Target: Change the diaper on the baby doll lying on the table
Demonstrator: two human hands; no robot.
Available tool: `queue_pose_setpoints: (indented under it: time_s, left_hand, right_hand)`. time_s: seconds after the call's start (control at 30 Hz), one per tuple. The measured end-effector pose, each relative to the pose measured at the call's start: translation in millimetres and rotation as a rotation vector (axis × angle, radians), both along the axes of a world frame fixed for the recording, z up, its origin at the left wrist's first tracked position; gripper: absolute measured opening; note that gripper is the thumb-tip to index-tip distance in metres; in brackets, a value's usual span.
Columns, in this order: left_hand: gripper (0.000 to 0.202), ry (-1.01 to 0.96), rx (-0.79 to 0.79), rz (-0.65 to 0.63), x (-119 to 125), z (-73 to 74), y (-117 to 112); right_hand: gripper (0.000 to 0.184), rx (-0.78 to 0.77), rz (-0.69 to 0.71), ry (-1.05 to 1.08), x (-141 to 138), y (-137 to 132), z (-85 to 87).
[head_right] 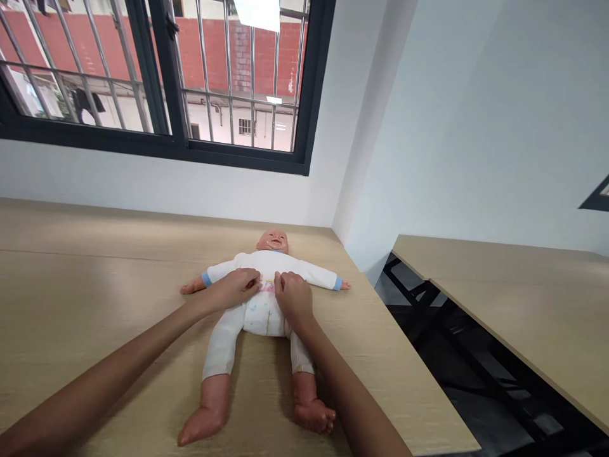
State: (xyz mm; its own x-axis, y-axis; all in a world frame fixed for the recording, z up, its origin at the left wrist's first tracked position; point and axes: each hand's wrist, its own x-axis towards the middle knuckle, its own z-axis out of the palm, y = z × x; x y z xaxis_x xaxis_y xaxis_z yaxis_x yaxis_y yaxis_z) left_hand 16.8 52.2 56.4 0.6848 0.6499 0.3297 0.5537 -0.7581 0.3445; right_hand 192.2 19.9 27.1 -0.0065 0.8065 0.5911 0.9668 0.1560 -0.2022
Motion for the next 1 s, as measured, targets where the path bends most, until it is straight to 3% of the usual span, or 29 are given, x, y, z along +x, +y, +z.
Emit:
queue_pose_setpoints:
  time_s: [0.53,0.83,1.0]
  left_hand:
    - [0.022,0.102,0.022,0.001,6,0.7,-11]
    - [0.010,0.091,0.131,0.015,7,-4.1,-10]
    - [0.009,0.191,0.102,0.069,8,3.2,-18]
  right_hand:
    - [0.040,-0.081,0.027,-0.061,-2,-2,-0.5]
    - [0.028,0.035,0.022,-0.035,-1,1,-4.1]
    - [0.032,-0.094,0.018,-0.042,-4,-3,2.2]
